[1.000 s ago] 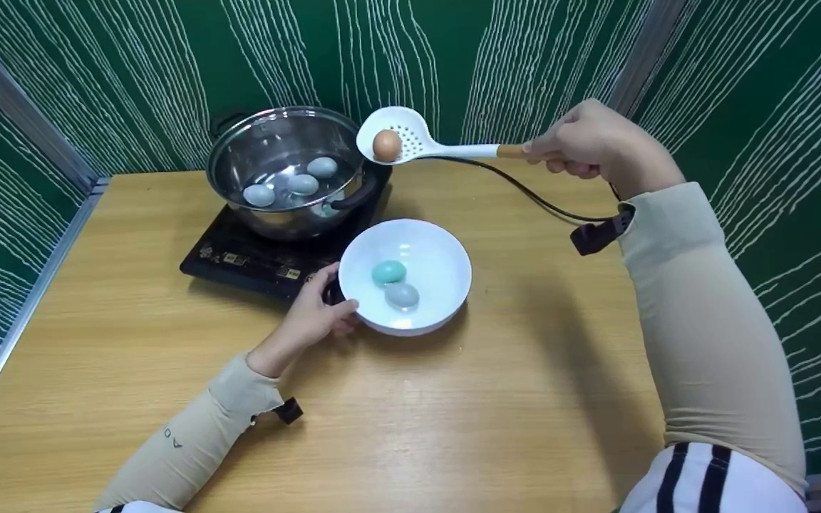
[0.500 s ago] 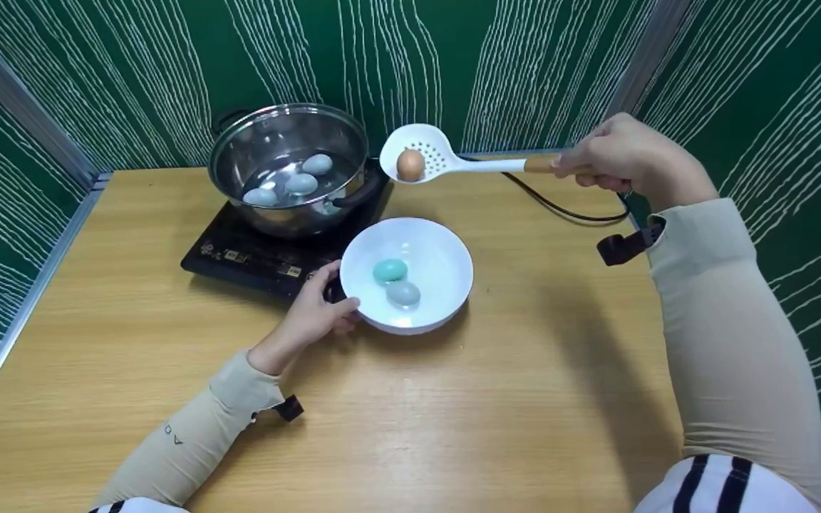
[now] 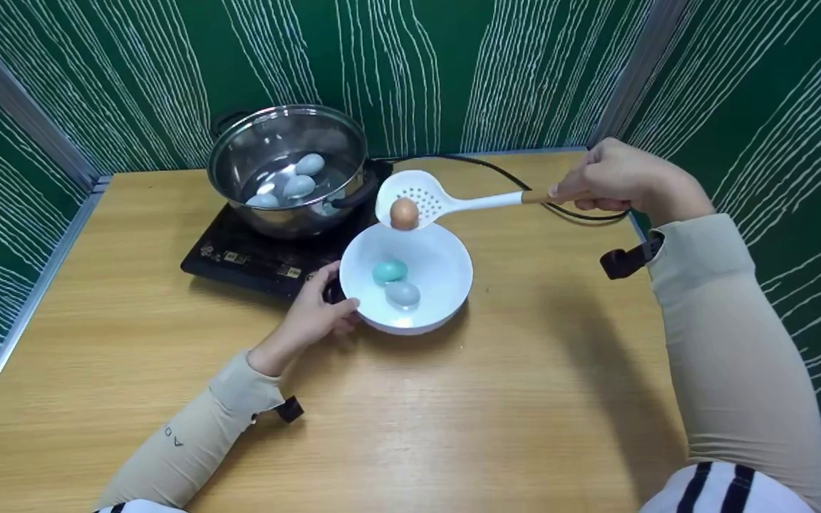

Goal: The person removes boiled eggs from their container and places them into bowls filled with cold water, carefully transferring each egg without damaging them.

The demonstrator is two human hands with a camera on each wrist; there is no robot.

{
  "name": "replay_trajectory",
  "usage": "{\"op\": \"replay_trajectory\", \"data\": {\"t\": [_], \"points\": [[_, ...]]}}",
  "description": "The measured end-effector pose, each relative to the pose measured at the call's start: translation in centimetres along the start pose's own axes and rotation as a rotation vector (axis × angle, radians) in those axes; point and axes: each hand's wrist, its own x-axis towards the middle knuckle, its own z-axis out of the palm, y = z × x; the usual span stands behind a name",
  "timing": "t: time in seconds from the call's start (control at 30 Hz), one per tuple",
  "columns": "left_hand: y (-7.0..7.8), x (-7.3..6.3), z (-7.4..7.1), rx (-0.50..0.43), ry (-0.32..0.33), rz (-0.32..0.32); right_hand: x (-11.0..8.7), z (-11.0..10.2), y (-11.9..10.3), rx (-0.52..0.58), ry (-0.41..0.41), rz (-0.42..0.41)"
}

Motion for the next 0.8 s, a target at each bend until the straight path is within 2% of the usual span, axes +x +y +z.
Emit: {"op": "replay_trajectory", "data": {"t": [0.47, 0.8], "points": [[-0.3, 0.2, 0.1, -0.012, 0.001, 0.012, 0.5, 2.3, -0.3, -0.1, -0.104, -0.096], [-0.3, 0.1, 0.0, -0.005, -0.001, 0.011, 0.3, 4.0, -1.7, -0.195, -0.113, -0.145]]}}
